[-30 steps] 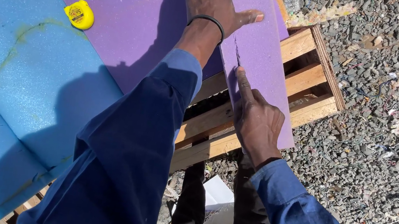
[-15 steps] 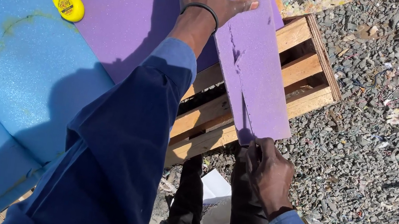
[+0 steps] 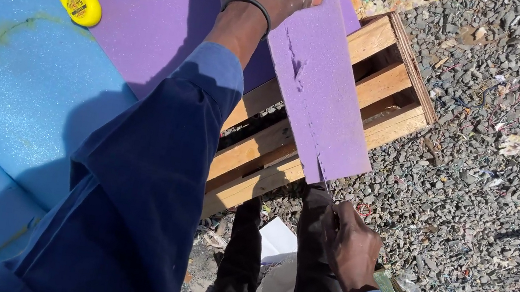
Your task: Measuring a purple foam sheet with a tape measure and cutting it into strips using a knife and a metal straight edge.
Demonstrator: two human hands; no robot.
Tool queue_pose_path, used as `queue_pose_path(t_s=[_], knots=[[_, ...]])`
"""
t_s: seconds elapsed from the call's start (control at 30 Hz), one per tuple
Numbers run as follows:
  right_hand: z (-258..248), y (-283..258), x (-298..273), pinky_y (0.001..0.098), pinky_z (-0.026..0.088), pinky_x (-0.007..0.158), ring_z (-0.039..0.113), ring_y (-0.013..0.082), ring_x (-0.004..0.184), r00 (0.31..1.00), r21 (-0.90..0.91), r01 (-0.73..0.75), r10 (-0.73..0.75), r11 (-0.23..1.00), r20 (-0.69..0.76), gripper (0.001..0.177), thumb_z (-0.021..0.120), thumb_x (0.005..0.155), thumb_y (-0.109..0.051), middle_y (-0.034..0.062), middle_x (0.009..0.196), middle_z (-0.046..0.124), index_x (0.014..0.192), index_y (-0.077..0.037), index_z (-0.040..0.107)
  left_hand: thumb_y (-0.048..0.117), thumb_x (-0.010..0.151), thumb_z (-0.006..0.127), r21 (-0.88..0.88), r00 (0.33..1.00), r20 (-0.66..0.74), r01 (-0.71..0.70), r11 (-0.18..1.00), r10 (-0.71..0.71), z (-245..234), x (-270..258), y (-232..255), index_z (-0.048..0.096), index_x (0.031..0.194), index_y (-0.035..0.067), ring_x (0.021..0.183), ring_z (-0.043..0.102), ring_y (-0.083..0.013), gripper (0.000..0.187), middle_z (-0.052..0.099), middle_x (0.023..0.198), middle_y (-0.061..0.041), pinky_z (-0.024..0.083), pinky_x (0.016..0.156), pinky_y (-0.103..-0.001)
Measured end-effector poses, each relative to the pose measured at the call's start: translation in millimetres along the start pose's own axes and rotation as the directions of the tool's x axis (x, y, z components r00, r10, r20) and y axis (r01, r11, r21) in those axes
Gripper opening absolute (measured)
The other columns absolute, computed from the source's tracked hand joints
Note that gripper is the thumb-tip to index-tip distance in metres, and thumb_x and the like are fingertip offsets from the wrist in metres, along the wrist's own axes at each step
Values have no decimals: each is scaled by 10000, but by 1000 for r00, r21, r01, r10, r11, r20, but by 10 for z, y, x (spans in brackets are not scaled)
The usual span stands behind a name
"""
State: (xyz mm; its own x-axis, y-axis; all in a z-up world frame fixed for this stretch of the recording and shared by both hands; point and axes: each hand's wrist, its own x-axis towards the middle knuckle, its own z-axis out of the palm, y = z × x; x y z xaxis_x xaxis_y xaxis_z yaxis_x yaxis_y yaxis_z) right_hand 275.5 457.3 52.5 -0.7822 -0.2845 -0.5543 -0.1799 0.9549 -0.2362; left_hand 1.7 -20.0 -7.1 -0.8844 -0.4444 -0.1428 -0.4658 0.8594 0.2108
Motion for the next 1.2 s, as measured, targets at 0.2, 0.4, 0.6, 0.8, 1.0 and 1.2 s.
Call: queue_pose_path(t_s=[0.2, 0.4, 0.6, 0.8, 1.0, 1.2], knots=[[35, -385, 602, 353, 732, 398, 760, 220, 505, 962, -20, 182, -182, 983, -203, 391, 859, 1124, -8, 67, 845, 848, 1442, -146, 680, 1206, 1009, 865, -31, 1000, 16, -5, 999, 5, -54, -11, -5, 409, 1917, 316, 1799, 252, -484, 1351, 349, 1952, -134, 212, 1446, -812], [96, 483, -533, 319, 729, 456, 741, 153, 493, 987, -169, -90, 111, 981, 117, 538, 855, 1160, -314, -18, 785, 786, 1621, -339, 578, 1203, 1091, 802, -10, 996, 85, -26, 1000, 26, -61, -21, 17, 208, 2002, 303, 1851, 102, -478, 1411, 177, 2049, -111, 191, 1469, -882], [121, 976, -480, 376, 787, 689, 713, 182, 569, 966, -115, -250, 256, 961, 37, 168, 593, 1291, -505, -28, 712, 744, 1270, -344, 635, 1254, 904, 1076, -74, 932, -356, 47, 996, -70, 234, -577, 71, -44, 2083, 286, 2002, -42, -501, 1893, -264, 2102, -144, 609, 1361, -728], [-503, 586, -32, 386, 545, 587, 687, 280, 656, 781, 636, -184, 505, 750, -369, 361, 805, 1305, -381, 155, 902, 762, 1400, -38, 744, 1063, 874, 560, -711, 614, 323, 660, 244, -720, 904, -1131, 414, 811, 1234, -21, 1274, 790, -618, 1170, 891, 1298, -331, 607, 1039, -662], [-983, -1239, 1275, 463, 716, 1002, 850, 225, 1166, 936, 693, -19, 256, 721, -242, 484, 925, 1032, -543, 1, 1231, 863, 1320, -179, 786, 826, 1085, 678, -655, 732, 192, 592, 470, -654, 643, -1001, 215, 758, 995, 20, 1062, 826, -594, 815, 895, 1054, -299, 600, 887, -694], [-383, -2190, 275, 424, 701, 1135, 889, 225, 1290, 985, 924, -116, 163, 364, 60, 612, 757, 1058, -655, 48, 1328, 964, 1348, -139, 910, 622, 1123, 897, -582, 860, -308, 168, 796, -407, -828, -1108, -110, 836, 1576, 4, 1352, 849, -518, 769, 873, 1469, -300, 689, 1065, -633]])
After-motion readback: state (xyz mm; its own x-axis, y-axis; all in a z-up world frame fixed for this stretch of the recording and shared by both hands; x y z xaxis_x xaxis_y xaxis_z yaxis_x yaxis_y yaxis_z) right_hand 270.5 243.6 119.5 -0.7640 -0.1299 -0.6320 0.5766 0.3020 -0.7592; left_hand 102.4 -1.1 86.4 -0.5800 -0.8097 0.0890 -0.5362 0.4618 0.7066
